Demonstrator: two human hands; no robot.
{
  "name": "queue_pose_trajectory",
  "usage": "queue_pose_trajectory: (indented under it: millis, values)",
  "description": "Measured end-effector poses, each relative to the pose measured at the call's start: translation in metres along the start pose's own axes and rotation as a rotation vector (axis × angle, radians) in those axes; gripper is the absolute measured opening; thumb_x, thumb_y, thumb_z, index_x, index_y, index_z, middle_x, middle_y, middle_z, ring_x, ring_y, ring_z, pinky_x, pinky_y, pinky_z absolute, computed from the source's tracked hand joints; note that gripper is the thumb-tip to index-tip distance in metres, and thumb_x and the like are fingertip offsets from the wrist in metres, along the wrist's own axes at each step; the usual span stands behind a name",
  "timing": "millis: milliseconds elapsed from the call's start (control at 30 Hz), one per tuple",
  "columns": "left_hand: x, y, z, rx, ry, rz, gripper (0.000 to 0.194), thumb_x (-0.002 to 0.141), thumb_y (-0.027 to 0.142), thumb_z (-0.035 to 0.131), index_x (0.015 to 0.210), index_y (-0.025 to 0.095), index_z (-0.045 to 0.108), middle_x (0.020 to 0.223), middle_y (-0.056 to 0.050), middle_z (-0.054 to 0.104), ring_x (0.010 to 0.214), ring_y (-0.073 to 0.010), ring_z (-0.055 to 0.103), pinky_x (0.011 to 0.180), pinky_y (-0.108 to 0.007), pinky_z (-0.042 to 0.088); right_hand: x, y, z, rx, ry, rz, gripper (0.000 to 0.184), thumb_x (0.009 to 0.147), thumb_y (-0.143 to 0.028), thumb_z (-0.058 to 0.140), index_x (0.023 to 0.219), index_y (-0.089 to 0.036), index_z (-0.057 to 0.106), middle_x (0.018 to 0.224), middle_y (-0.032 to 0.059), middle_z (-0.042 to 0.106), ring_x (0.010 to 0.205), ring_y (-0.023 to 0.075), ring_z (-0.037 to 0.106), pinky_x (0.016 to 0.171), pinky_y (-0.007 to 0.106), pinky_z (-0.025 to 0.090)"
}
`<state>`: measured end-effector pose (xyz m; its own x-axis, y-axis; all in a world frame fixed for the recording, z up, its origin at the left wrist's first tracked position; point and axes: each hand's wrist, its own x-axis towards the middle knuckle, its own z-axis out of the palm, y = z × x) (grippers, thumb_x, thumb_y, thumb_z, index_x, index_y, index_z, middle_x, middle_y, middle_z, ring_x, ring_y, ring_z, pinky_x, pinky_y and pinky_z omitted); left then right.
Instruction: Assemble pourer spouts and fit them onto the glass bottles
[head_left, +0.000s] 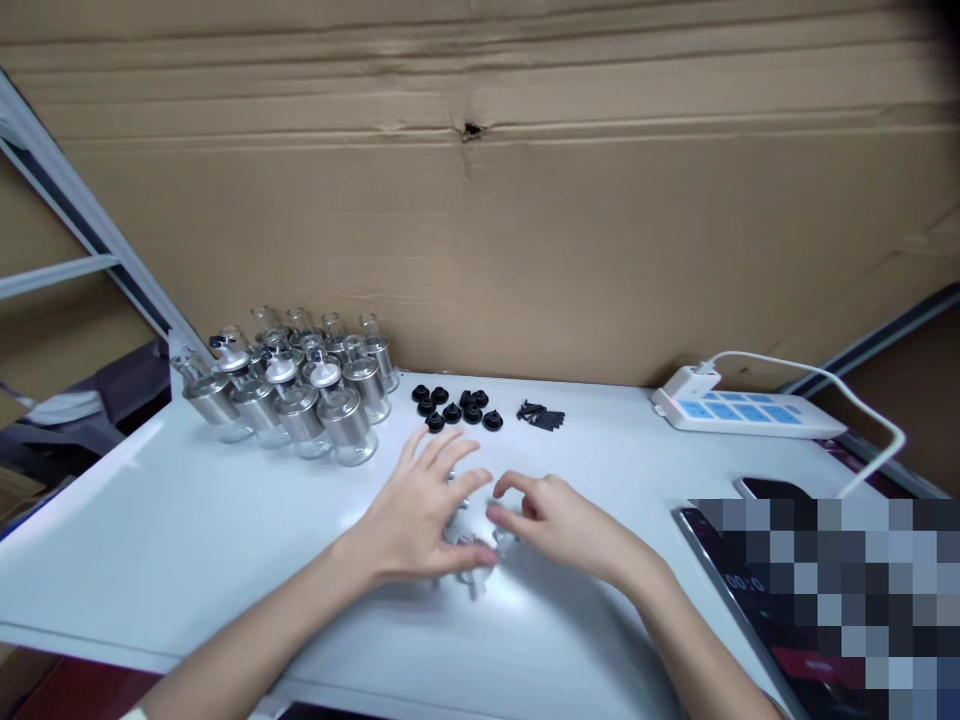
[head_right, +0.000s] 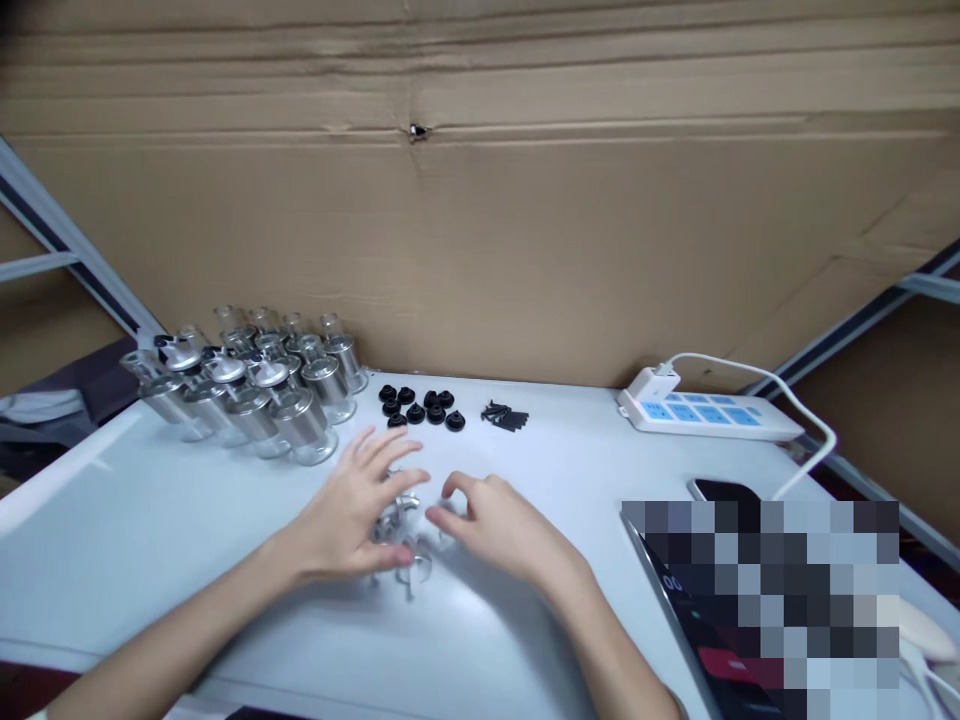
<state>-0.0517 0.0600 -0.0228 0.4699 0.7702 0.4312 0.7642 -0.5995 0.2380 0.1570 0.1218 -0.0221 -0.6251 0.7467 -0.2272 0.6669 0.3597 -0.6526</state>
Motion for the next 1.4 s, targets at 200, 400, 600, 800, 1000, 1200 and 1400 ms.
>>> queue_pose_trajectory:
  millis: [200, 400, 600, 800, 1000, 1200, 1400]
  values:
    - [-0.007, -0.008, 0.014, -0.046, -0.252, -0.103, 0.078, 0.063, 0.071, 0.064, 0.121, 0.019, 0.056, 0.133, -0.018, 0.053, 0.134, -0.0433, 0.035, 0.108, -0.068, 0.019, 0.0, 0.002, 0.005, 0.124, -0.208, 0.007, 0.039, 0.07, -0.04, 0.073, 0.099, -0.018, 0.06, 0.058, -0.0043, 0.059, 0.043, 0.0113, 0.053, 0.05, 0.023, 0.04]
    - [-0.012, -0.014, 0.019, -0.059, -0.281, -0.045, 0.066, 0.068, 0.064, 0.063, 0.114, 0.018, 0.06, 0.123, -0.015, 0.06, 0.124, -0.037, 0.048, 0.109, -0.06, 0.026, 0.004, 0.001, 0.016, 0.041, -0.117, -0.097, 0.019, 0.073, -0.025, 0.068, 0.091, -0.019, 0.066, 0.06, -0.0034, 0.058, 0.054, 0.0114, 0.051, 0.054, 0.022, 0.036]
    - [-0.016, -0.009, 0.019, -0.056, -0.266, -0.031, 0.05, 0.074, 0.053, 0.06, 0.109, 0.018, 0.061, 0.11, -0.011, 0.065, 0.111, -0.0308, 0.055, 0.102, -0.051, 0.035, 0.006, 0.001, 0.022, 0.018, -0.1, -0.15, 0.02, 0.075, -0.02, 0.063, 0.094, -0.021, 0.068, 0.063, -0.0026, 0.059, 0.056, 0.0117, 0.051, 0.055, 0.022, 0.034]
    - [-0.016, -0.006, 0.021, -0.068, -0.196, -0.007, 0.035, 0.079, 0.045, 0.057, 0.099, 0.017, 0.063, 0.103, -0.01, 0.068, 0.103, -0.0286, 0.06, 0.101, -0.051, 0.036, 0.008, 0.003, 0.023, 0.027, -0.118, -0.228, 0.022, 0.077, -0.017, 0.059, 0.096, -0.021, 0.069, 0.063, -0.0021, 0.059, 0.056, 0.0115, 0.05, 0.055, 0.022, 0.035]
    - [-0.013, -0.005, 0.025, -0.193, 0.176, -0.077, 0.016, 0.088, 0.017, 0.047, 0.091, 0.018, 0.063, 0.096, -0.008, 0.07, 0.102, -0.0242, 0.061, 0.092, -0.044, 0.044, 0.006, -0.001, 0.017, 0.108, -0.045, -0.29, 0.019, 0.082, -0.018, 0.055, 0.095, -0.021, 0.068, 0.071, -0.0003, 0.064, 0.061, 0.0118, 0.054, 0.061, 0.024, 0.041]
    - [0.007, 0.008, 0.027, -0.798, 0.316, -0.67, 0.023, 0.089, 0.03, 0.051, 0.108, 0.019, 0.059, 0.106, -0.008, 0.067, 0.084, -0.017, 0.063, 0.071, -0.028, 0.051, 0.003, -0.002, 0.013, 0.332, 0.172, -0.328, 0.028, 0.077, -0.005, 0.044, 0.096, -0.022, 0.056, 0.081, -0.0005, 0.065, 0.065, 0.0111, 0.059, 0.056, 0.021, 0.043]
    - [0.02, 0.021, 0.031, -1.196, 0.177, -0.723, 0.027, 0.082, 0.041, 0.061, 0.091, 0.016, 0.066, 0.094, -0.006, 0.069, 0.089, -0.0194, 0.065, 0.081, -0.03, 0.051, 0.005, 0.0, 0.026, 0.533, 0.208, -0.432, 0.028, 0.076, -0.004, 0.036, 0.092, -0.024, 0.046, 0.07, -0.0058, 0.055, 0.047, 0.0062, 0.049, 0.048, 0.019, 0.04]
